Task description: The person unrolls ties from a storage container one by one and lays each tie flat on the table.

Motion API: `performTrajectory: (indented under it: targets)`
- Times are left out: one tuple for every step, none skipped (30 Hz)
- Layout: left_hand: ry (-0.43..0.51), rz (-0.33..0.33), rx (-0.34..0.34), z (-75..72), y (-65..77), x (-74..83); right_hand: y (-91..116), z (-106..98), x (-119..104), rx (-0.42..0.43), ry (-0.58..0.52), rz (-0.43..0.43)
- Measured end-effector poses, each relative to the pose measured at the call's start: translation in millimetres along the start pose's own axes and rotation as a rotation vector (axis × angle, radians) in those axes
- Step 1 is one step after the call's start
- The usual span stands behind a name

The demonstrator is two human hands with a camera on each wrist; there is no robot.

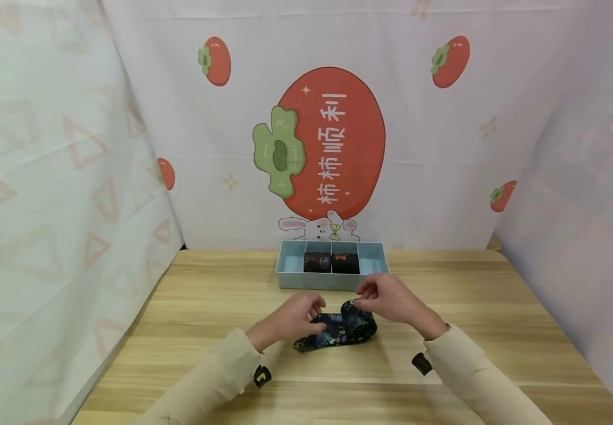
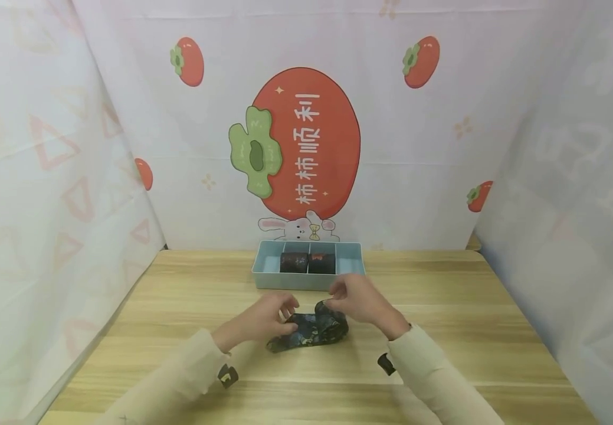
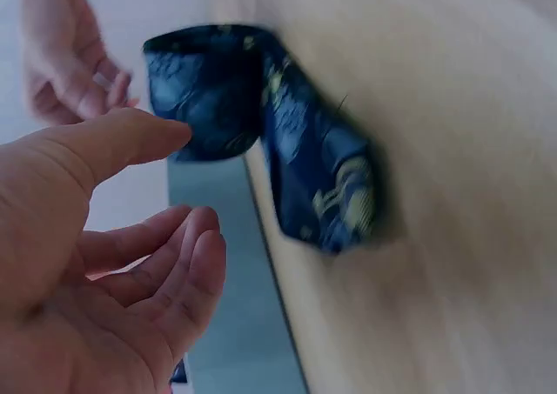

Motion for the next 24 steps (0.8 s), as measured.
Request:
performTrajectory:
  targets:
    - [-0.009, 0.011, -0.015, 5.5, -1.4, 2.6, -1.0, 2.7, -2.6, -0.02, -0.001, -0.021]
    - [-0.028, 0.025, -0.025, 10.9, -3.2, 4.3, -2.0, 5.9, -4.8, -0.039, -0.002, -0.037]
    - [-0.045, 0.041, -0.03, 15.2, -4.8, 5.6, -2.6, 9.5, -7.2, -0.059, -0.001, -0.055]
    - [-0.069, 0.055, -0.033, 19.4, -6.3, 6.1, -3.3, 13.5, -9.2, -0.078, 0.002, -0.071]
    - [-0.087, 0.063, -0.038, 23.2, -7.3, 6.1, -3.7, 17.8, -11.2, -0.095, 0.008, -0.082]
    - [-0.097, 0.071, -0.041, 25.9, -7.9, 6.2, -4.3, 22.3, -13.0, -0.114, 0.008, -0.089]
    - [-0.1, 0.074, -0.047, 28.4, -8.3, 5.7, -5.1, 26.7, -14.4, -0.132, 0.009, -0.096]
    - [-0.098, 0.073, -0.052, 30.4, -8.5, 4.9, -5.9, 30.7, -15.7, -0.147, 0.015, -0.104]
    - [-0.093, 0.069, -0.056, 32.3, -8.7, 3.7, -6.7, 34.1, -16.9, -0.158, 0.026, -0.111]
    - [-0.092, 0.065, -0.058, 33.9, -9.0, 2.4, -7.3, 36.8, -17.7, -0.167, 0.038, -0.117]
    - [-0.088, 0.061, -0.06, 35.3, -9.4, 1.1, -7.8, 38.7, -18.1, -0.171, 0.045, -0.118]
    - [-0.083, 0.056, -0.061, 36.5, -10.1, -0.3, -8.1, 40.0, -17.9, -0.174, 0.051, -0.117]
    - [-0.082, 0.053, -0.06, 37.7, -11.1, -1.6, -8.0, 40.4, -17.2, -0.172, 0.061, -0.113]
    - [-0.077, 0.052, -0.06, 38.7, -12.1, -2.4, -7.7, 40.2, -16.4, -0.167, 0.073, -0.108]
    - [-0.073, 0.054, -0.059, 39.4, -13.1, -2.8, -7.2, 39.7, -15.0, -0.162, 0.083, -0.101]
    - [-0.069, 0.055, -0.06, 39.9, -14.1, -3.1, -6.4, 39.2, -14.0, -0.159, 0.092, -0.103]
    - [-0.062, 0.056, -0.059, 40.5, -15.0, -3.4, -5.6, 38.3, -12.3, -0.152, 0.101, -0.097]
    - [-0.053, 0.056, -0.059, 41.0, -15.8, -3.6, -4.8, 37.6, -11.0, -0.148, 0.114, -0.103]
    - [-0.044, 0.055, -0.058, 41.1, -16.4, -3.8, -4.0, 36.4, -9.2, -0.141, 0.129, -0.104]
    - [-0.035, 0.052, -0.059, 41.4, -16.8, -4.3, -3.1, 35.1, -7.5, -0.135, 0.143, -0.106]
    - [-0.03, 0.049, -0.059, 41.5, -17.3, -4.9, -2.2, 33.7, -5.5, -0.128, 0.154, -0.106]
    - [-0.024, 0.044, -0.061, 41.8, -17.5, -5.5, -1.3, 32.0, -3.7, -0.121, 0.165, -0.107]
    - [-0.017, 0.039, -0.064, 42.2, -17.7, -6.2, -0.3, 30.0, -1.4, -0.111, 0.174, -0.1]
    - [-0.013, 0.035, -0.067, 42.6, -17.9, -6.8, 0.9, 28.3, 0.3, -0.104, 0.183, -0.101]
Point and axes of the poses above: each hand's wrist, its own y-axis away from the middle knuckle, its own z-axis out of the palm, x = y × z, the point moved 8 cm from there along -y, towards the middle knuckle, and after that the axes turned 15 degrees about -y, right-handed, at the moved point
